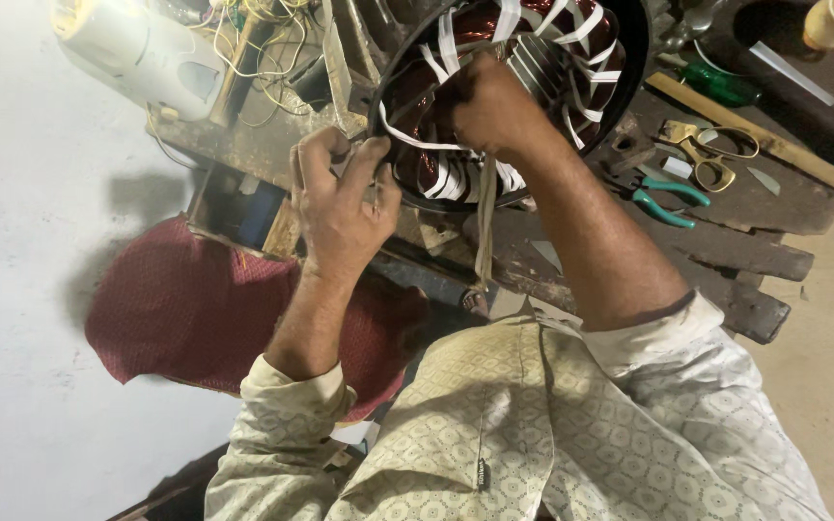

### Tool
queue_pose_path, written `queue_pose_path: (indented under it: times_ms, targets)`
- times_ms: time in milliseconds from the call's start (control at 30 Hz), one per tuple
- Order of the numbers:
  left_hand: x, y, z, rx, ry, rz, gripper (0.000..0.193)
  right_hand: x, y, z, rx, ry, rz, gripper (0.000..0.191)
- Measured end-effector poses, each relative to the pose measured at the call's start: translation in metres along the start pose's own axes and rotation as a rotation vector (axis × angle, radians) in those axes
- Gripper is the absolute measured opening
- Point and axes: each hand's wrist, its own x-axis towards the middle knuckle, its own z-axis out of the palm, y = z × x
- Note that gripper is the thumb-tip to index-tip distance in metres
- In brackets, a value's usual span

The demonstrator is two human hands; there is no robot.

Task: The person is winding white insulating tape around copper coils on a motor stator. They use a hammer to press the tape into the slots between the coils to secure it in place.

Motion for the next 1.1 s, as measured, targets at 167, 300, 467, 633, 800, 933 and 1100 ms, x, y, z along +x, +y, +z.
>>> queue_pose_path:
  times_ms: [167, 300, 467, 633, 800, 933, 1100]
  targets:
    - [0.0, 0.006, -0.001, 0.068, -0.012, -0.032, 0.038, 0.011, 0.002, -0.004, -0.157, -0.029, -0.051, 0.025]
    - [-0.001, 0.006, 0.007, 0.061, 0.032, -0.057, 0.038, 0.002, 0.015, 0.007, -0.131, -0.047, -0.255, 0.014]
    - [-0.004, 0.004, 0.01, -0.024, 0.085, -0.074, 0.037, -0.013, 0.022, 0.021, -0.096, 0.205, -0.508, 0.013]
    - [0.001, 0.003, 0.006, 0.083, 0.068, 0.019, 0.034, -0.01, 0.016, 0.017, -0.029, 0.096, -0.48, 0.01]
    - [0.016, 0.002, -0.001, 0.113, 0.111, 0.178, 0.03, -0.008, 0.009, 0.007, -0.107, 0.095, -0.496, 0.013]
    - [0.024, 0.008, -0.011, 0.116, 0.034, 0.127, 0.021, -0.011, 0.0, 0.006, -0.144, 0.081, -0.42, 0.015]
    - [0.029, 0.015, -0.013, 0.111, 0.007, 0.112, 0.009, -0.023, -0.013, 0.002, -0.012, 0.085, -0.294, 0.02]
